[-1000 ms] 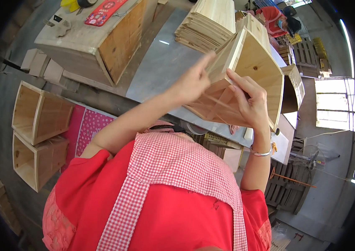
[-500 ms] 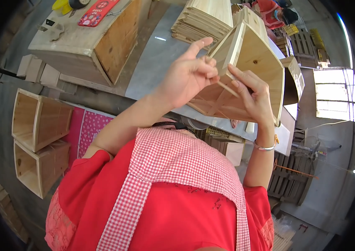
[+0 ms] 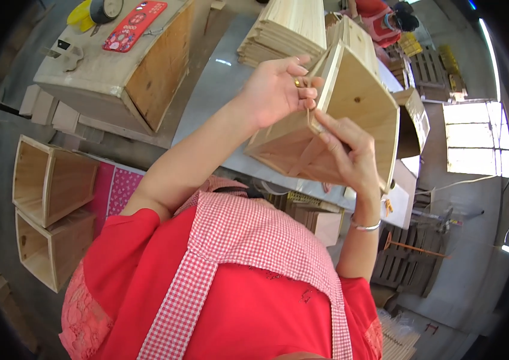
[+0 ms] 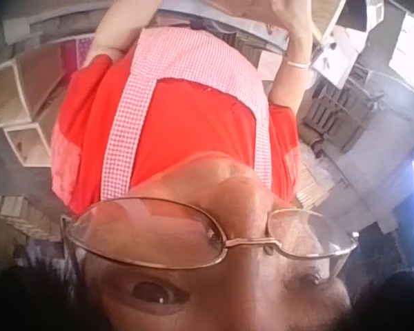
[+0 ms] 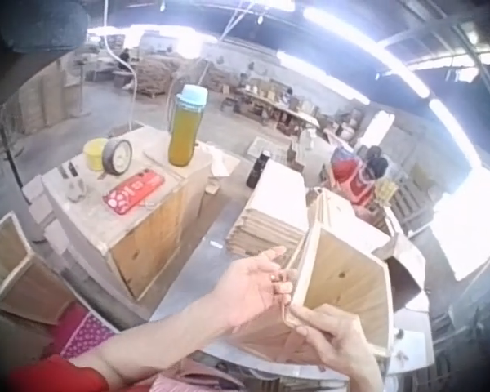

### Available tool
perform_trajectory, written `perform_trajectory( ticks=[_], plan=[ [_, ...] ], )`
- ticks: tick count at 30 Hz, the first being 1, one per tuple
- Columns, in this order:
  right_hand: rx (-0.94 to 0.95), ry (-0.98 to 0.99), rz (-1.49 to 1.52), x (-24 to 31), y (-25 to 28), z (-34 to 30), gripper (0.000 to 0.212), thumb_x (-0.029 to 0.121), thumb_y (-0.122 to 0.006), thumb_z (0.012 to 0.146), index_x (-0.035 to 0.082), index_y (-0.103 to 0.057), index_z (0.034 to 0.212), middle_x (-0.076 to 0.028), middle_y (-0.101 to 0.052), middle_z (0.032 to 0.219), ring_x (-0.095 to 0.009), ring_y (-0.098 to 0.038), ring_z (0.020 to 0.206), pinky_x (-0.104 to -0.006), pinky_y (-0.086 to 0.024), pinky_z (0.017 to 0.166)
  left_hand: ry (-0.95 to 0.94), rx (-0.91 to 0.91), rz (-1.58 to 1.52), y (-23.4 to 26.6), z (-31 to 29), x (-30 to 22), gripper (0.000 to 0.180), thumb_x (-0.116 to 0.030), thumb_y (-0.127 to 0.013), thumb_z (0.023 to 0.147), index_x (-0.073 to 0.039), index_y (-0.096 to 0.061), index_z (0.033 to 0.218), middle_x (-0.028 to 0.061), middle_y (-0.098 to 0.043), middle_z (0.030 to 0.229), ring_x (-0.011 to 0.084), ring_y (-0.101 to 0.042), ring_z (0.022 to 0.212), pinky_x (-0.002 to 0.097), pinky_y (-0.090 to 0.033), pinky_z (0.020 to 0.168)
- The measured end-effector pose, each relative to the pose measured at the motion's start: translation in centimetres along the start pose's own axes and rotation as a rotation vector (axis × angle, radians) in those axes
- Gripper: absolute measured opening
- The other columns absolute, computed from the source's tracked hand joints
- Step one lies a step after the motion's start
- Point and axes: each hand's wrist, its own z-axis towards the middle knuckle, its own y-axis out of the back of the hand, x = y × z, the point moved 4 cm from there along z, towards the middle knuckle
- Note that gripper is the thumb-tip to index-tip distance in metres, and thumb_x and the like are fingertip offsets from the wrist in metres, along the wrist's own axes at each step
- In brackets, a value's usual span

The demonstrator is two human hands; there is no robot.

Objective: Applying glue to wooden panels, assembling them into boxes, securing with rubber bands, and finishing with a nail gun.

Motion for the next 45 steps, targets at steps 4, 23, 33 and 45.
perform_trajectory(
  ticks=[4,23,33,45],
  plan=[
    [0.009,-0.002,0.015,0.4,0.1,0.2,0.038,-0.003,-0.068,0.085,0.005,-0.069,0.122,-0.01,-0.063,0.08,-0.02,-0.062,0.073,-0.0297,-0.05,0.072,0.088,-0.091,-0.033,1.4,7.1,-1.4,0.039,-0.012,-0.055,0.09,0.001,-0.043,0.124,0.0231,-0.057,0.111,0.0238,-0.058,0.083,0.0357,-0.054,0.076],
    [-0.02,-0.027,0.038,0.0,0.2,0.1,0.044,-0.005,-0.069,0.081,0.009,-0.07,0.123,-0.009,-0.062,0.079,-0.019,-0.06,0.07,-0.0287,-0.049,0.066,0.159,-0.288,0.099,3.1,18.4,-4.4,0.044,-0.007,-0.051,0.087,-0.001,-0.03,0.124,0.024,-0.052,0.103,0.0178,-0.046,0.063,0.029,-0.045,0.055],
    [0.04,0.029,-0.043,0.1,0.9,-0.3,0.037,0.003,-0.068,0.086,0.005,-0.067,0.123,-0.014,-0.063,0.087,-0.026,-0.064,0.077,-0.0348,-0.05,0.07,-0.35,-0.21,1.824,-0.9,16.2,-6.7,0.033,-0.03,-0.067,0.087,-0.005,-0.062,0.108,0.0079,-0.063,0.08,0.0135,-0.06,0.061,0.0277,-0.045,0.052],
    [-0.314,-0.336,-0.399,-19.7,14.6,-1.5,0.038,0.028,-0.057,0.095,0.009,-0.065,0.127,-0.015,-0.065,0.102,-0.031,-0.066,0.089,-0.0391,-0.051,0.082,-0.194,-0.48,1.133,1.8,19.6,-1.6,0.017,-0.013,-0.072,0.085,0.0,-0.067,0.094,0.0069,-0.069,0.088,0.0159,-0.065,0.078,0.0284,-0.052,0.072]
  ],
)
